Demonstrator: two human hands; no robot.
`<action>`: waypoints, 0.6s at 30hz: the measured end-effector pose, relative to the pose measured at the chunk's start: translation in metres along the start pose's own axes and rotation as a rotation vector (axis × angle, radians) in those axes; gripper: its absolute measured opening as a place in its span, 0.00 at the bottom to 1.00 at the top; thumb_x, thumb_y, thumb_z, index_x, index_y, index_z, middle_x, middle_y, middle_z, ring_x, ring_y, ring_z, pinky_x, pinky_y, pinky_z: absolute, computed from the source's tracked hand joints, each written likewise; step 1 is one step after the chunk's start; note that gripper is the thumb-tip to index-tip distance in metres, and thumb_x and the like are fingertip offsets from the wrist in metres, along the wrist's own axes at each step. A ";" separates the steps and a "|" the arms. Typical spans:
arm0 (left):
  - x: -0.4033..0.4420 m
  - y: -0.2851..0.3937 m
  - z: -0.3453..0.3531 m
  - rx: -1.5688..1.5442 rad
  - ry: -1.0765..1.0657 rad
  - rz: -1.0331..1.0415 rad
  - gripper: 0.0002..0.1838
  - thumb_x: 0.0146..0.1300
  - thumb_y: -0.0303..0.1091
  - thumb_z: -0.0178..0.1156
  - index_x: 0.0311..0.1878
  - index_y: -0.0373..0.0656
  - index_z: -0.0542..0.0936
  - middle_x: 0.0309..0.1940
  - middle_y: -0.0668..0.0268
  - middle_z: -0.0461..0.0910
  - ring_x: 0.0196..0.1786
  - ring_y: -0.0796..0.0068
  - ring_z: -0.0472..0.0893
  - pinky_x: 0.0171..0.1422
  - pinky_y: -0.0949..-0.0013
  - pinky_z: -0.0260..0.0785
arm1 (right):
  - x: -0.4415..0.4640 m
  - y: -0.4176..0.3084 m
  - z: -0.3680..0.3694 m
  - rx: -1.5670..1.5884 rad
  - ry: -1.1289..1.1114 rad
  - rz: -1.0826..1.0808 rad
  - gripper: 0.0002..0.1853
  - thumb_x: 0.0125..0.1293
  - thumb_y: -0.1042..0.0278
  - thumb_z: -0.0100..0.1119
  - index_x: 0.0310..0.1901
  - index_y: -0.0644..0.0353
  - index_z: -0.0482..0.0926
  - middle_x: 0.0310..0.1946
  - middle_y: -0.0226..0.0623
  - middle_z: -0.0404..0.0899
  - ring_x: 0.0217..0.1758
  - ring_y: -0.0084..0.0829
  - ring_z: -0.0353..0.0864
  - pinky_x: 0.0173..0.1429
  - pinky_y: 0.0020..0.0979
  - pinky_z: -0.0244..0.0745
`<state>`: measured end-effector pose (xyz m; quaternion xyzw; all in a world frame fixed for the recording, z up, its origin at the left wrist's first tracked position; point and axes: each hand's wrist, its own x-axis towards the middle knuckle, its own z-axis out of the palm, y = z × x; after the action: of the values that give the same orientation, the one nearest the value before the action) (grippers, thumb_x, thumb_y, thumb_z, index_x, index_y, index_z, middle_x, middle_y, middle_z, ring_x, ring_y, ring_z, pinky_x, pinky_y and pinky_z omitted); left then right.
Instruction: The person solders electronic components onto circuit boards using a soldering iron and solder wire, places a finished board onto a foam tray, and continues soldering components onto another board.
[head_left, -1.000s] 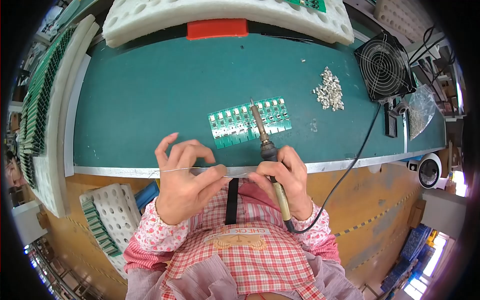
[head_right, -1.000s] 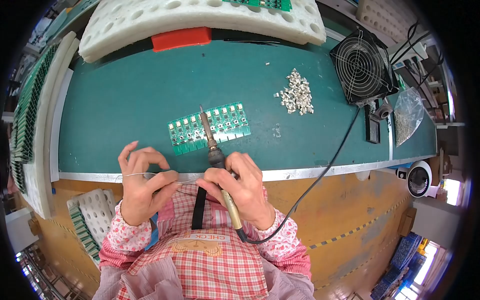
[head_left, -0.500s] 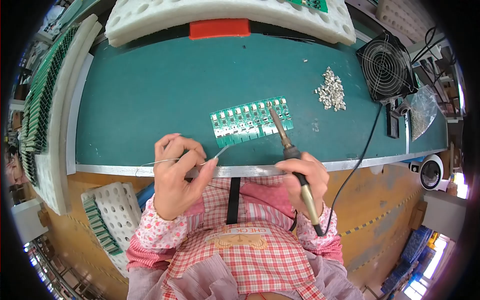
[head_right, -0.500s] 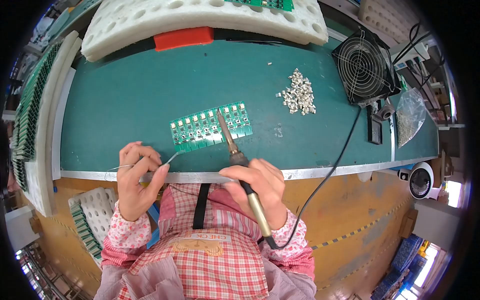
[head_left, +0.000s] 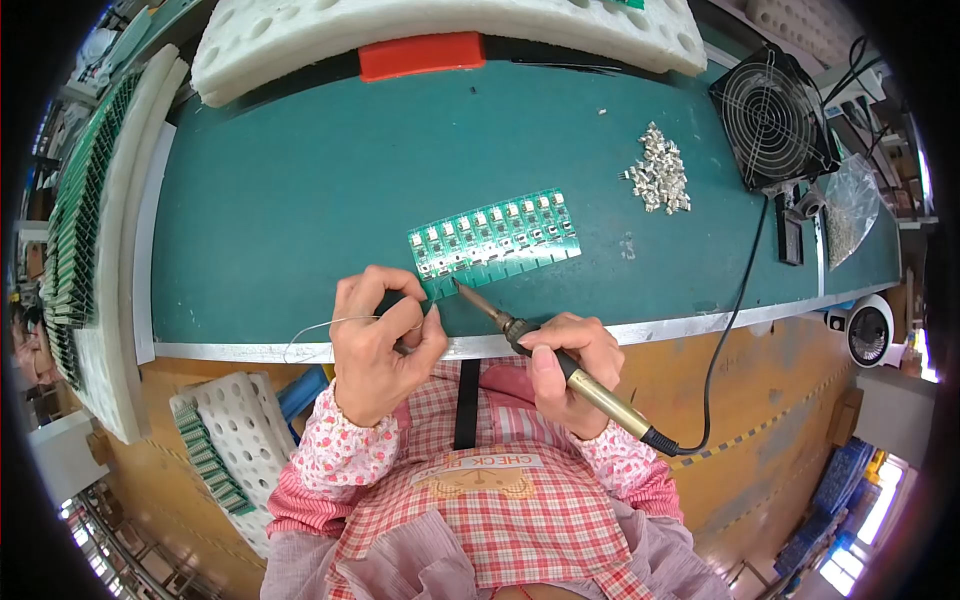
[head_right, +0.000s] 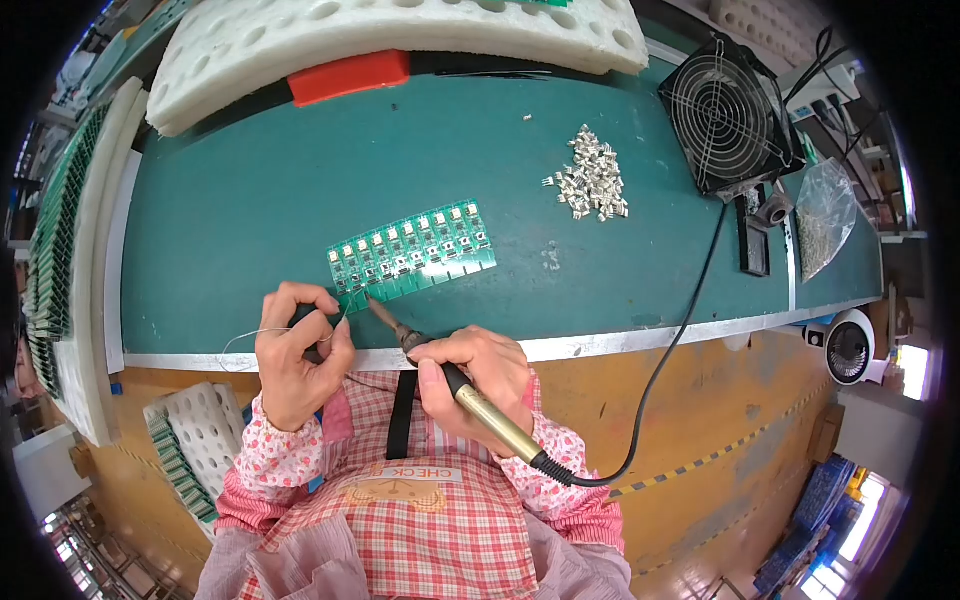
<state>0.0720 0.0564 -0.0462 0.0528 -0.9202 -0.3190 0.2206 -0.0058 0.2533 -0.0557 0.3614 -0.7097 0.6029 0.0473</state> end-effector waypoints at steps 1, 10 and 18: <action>0.000 0.000 0.000 0.002 0.001 0.002 0.14 0.45 0.21 0.66 0.17 0.41 0.69 0.39 0.61 0.79 0.38 0.62 0.73 0.43 0.62 0.65 | 0.000 0.001 0.001 -0.011 0.002 -0.002 0.06 0.58 0.78 0.65 0.36 0.64 0.78 0.26 0.39 0.85 0.23 0.33 0.83 0.30 0.33 0.79; 0.001 0.001 0.002 0.018 0.011 0.004 0.14 0.45 0.21 0.67 0.17 0.41 0.69 0.38 0.62 0.79 0.37 0.62 0.73 0.42 0.62 0.64 | 0.001 0.003 0.007 -0.002 0.011 -0.005 0.07 0.57 0.79 0.66 0.36 0.65 0.79 0.26 0.40 0.85 0.23 0.34 0.84 0.31 0.32 0.79; 0.012 0.005 0.005 -0.039 0.088 -0.066 0.09 0.49 0.22 0.70 0.28 0.42 0.78 0.39 0.66 0.82 0.38 0.63 0.78 0.47 0.64 0.67 | 0.002 0.005 0.007 -0.043 -0.025 -0.070 0.04 0.67 0.75 0.59 0.38 0.66 0.75 0.17 0.32 0.78 0.21 0.27 0.80 0.30 0.30 0.77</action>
<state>0.0589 0.0606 -0.0422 0.0928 -0.9009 -0.3415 0.2514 -0.0072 0.2458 -0.0604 0.3925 -0.7099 0.5809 0.0673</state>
